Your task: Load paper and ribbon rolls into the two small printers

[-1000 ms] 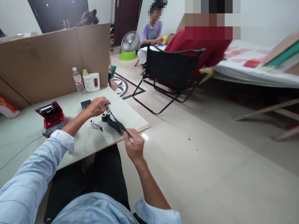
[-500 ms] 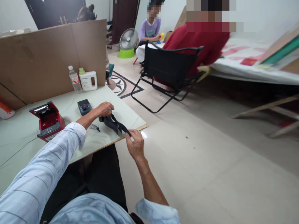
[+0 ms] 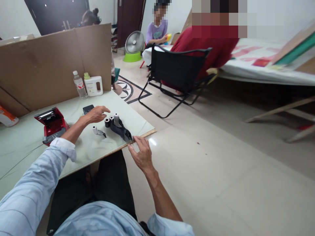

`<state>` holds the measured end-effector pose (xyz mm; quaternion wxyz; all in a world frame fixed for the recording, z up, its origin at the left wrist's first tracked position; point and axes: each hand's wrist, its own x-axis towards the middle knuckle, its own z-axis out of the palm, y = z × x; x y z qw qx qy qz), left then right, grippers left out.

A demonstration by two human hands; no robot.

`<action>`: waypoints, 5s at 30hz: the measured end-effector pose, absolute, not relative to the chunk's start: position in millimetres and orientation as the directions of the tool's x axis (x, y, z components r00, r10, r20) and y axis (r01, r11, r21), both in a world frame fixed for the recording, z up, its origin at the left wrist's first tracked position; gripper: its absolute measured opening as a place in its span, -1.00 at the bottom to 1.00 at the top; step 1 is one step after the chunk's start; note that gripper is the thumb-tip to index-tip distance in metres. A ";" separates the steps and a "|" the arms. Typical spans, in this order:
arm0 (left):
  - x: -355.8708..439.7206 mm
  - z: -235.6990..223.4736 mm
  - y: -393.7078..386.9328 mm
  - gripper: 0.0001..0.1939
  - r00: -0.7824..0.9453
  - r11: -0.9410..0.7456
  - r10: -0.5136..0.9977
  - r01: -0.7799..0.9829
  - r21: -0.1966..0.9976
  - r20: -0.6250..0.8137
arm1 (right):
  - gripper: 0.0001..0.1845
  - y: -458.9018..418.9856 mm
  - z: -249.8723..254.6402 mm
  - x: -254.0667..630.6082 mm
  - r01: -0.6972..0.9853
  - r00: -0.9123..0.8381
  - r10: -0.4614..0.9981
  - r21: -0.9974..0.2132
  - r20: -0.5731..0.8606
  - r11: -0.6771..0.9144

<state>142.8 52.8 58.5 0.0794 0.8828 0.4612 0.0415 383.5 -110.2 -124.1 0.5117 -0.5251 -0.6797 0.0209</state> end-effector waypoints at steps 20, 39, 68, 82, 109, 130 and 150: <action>69.7 26.7 -17.2 -0.54 0.467 -0.456 0.884 0.859 0.234 0.012 | -0.78 -115.6 -66.9 294.0 0.557 -0.028 0.624 -0.506 0.781 0.659; 149.0 11.6 14.5 -0.60 0.344 -0.346 0.938 0.919 0.188 0.046 | -0.77 -111.0 -74.5 311.6 0.635 0.092 0.643 -0.542 0.760 0.550; 87.6 69.4 -76.7 -0.66 0.410 -0.516 0.842 0.802 0.302 0.351 | -0.92 -120.1 -31.1 312.8 0.316 0.061 0.734 -0.711 0.676 0.629; -53.5 77.3 -116.8 -0.72 -0.017 -0.304 0.829 0.826 0.475 0.560 | -0.86 -80.7 13.8 183.3 -0.151 -0.256 0.661 -0.705 0.705 0.693; -99.0 42.6 -143.6 -0.69 -0.079 -0.253 0.841 0.816 0.519 0.535 | -0.64 -99.8 -19.9 112.6 0.021 -0.513 0.386 -0.438 0.767 0.899; -107.7 30.0 -162.8 -0.72 -0.053 -0.315 0.759 0.842 0.438 0.649 | -0.52 -113.7 -40.9 91.4 0.029 -0.503 0.320 -0.354 0.803 0.935; -109.9 38.9 -111.0 -0.68 -0.037 -0.216 0.872 0.866 0.451 0.488 | -0.48 -77.6 -20.9 110.0 0.010 -0.419 0.467 -0.510 0.778 0.860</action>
